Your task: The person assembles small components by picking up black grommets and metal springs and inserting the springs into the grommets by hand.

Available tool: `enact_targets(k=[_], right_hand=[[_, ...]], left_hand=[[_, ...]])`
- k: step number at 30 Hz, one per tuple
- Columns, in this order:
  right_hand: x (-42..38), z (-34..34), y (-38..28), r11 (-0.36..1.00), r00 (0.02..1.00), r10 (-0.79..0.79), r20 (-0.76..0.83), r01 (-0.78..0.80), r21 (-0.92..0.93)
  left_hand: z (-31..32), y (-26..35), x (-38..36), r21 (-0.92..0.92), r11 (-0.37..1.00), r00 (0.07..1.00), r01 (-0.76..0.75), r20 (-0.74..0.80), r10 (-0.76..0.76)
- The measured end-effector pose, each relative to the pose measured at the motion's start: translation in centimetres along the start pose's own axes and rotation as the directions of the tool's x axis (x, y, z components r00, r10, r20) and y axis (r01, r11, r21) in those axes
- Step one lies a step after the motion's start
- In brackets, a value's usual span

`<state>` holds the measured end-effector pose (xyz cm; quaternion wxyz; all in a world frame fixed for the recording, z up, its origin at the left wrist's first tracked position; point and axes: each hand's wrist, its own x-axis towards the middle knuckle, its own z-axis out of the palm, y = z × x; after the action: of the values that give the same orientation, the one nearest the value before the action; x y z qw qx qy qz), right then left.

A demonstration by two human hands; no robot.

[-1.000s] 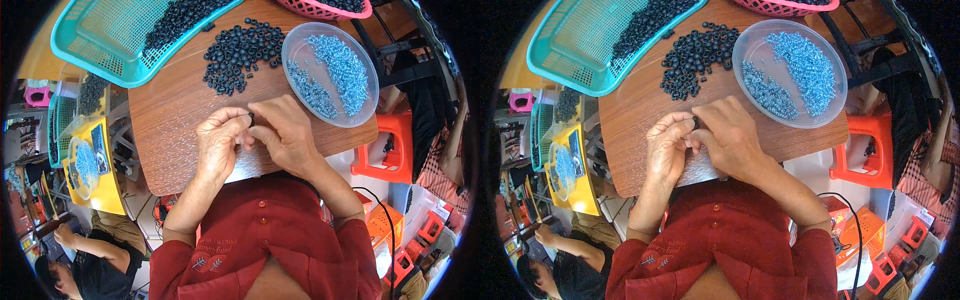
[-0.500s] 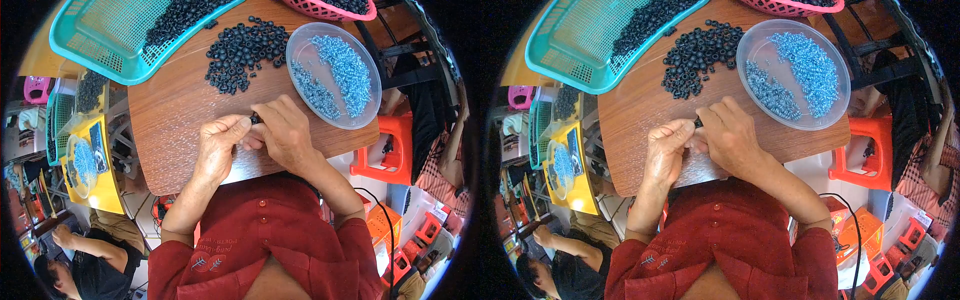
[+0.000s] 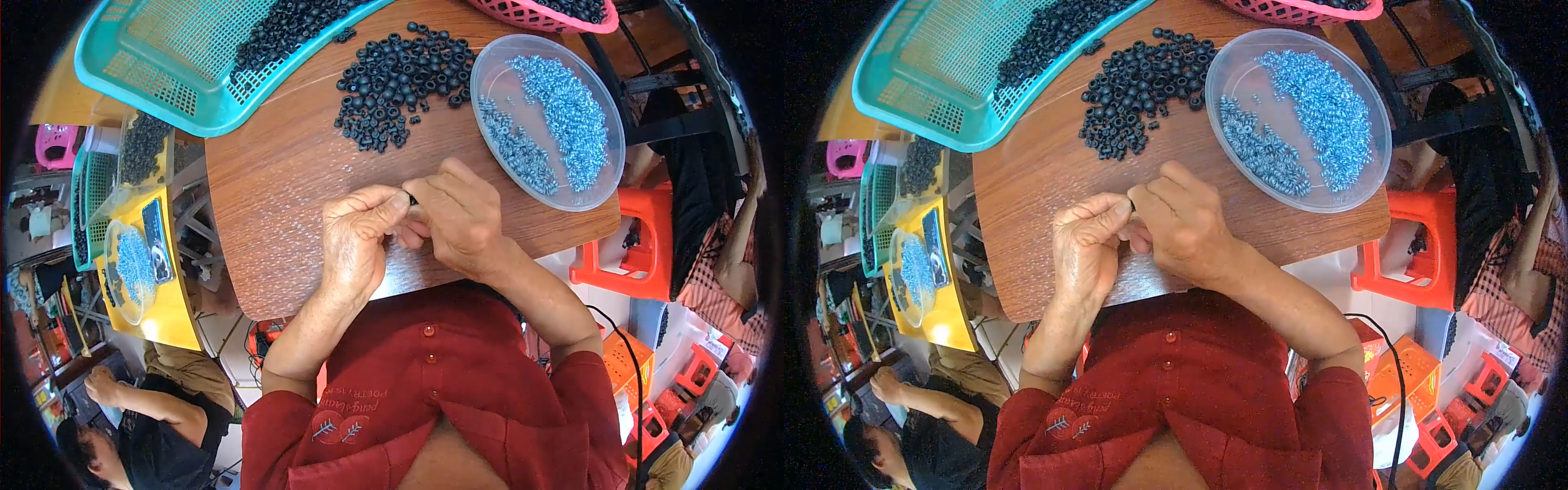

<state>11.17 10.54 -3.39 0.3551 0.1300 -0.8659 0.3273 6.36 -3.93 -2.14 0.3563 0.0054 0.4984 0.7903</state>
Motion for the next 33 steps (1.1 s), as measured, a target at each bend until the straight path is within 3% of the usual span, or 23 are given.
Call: enact_targets(k=[7,14,16,18,20,21,22,24,26,28,30,32,33], right_hand=[[-0.1,-0.1,0.1,0.996,0.999,0.05,-0.01,-0.049,0.072],[0.6,-1.4,1.0,0.995,0.999,0.044,0.0,-0.044,0.089],[2.0,-3.3,1.4,0.997,0.998,0.053,0.045,-0.056,0.061],[3.7,-5.2,2.6,0.992,1.0,0.002,0.008,-0.001,-0.127],[5.7,-7.5,4.1,0.972,0.996,0.09,-0.024,-0.093,-0.218],[6.9,-8.6,5.4,0.959,0.997,0.056,-0.044,-0.065,-0.276],[8.2,-9.7,6.9,0.942,0.998,0.02,-0.063,-0.04,-0.334],[10.5,-11.1,9.9,0.917,0.982,0.068,-0.176,-0.132,-0.377],[13.0,-12.4,12.3,0.872,0.973,0.104,-0.207,-0.189,-0.452],[15.4,-13.7,14.8,0.749,0.984,0.07,-0.166,-0.162,-0.643],[17.6,-13.9,16.8,0.757,0.985,-0.006,-0.172,-0.108,-0.644],[19.0,-14.1,17.3,0.78,0.988,0.086,-0.129,-0.147,-0.609],[19.9,-13.8,18.3,0.694,0.978,0.16,-0.131,-0.206,-0.69]], left_hand=[[0.2,0.3,0.0,-0.03,0.998,0.999,0.051,-0.005,-0.051],[0.9,0.9,0.4,0.068,0.997,0.999,0.027,0.039,-0.03],[1.1,1.3,0.8,0.292,0.954,0.998,-0.067,0.013,0.066],[0.7,1.8,1.5,0.328,0.941,0.996,-0.086,0.022,0.084],[0.2,2.3,2.7,0.611,0.749,0.961,-0.255,0.075,0.266],[0.3,2.4,3.7,0.737,0.558,0.892,-0.381,0.134,0.432],[0.4,3.0,4.5,0.738,0.555,0.889,-0.385,0.136,0.436],[0.6,4.1,6.0,0.865,0.15,0.758,-0.48,0.322,0.567],[0.9,4.2,7.7,0.871,0.089,0.73,-0.483,0.344,0.591],[1.0,3.8,9.1,0.849,-0.145,0.638,-0.508,0.484,0.598],[1.5,3.2,10.3,0.836,-0.185,0.609,-0.516,0.51,0.607],[1.9,2.9,10.8,0.835,-0.338,0.636,-0.433,0.549,0.543],[2.0,2.8,11.3,0.822,-0.369,0.625,-0.434,0.57,0.534]])
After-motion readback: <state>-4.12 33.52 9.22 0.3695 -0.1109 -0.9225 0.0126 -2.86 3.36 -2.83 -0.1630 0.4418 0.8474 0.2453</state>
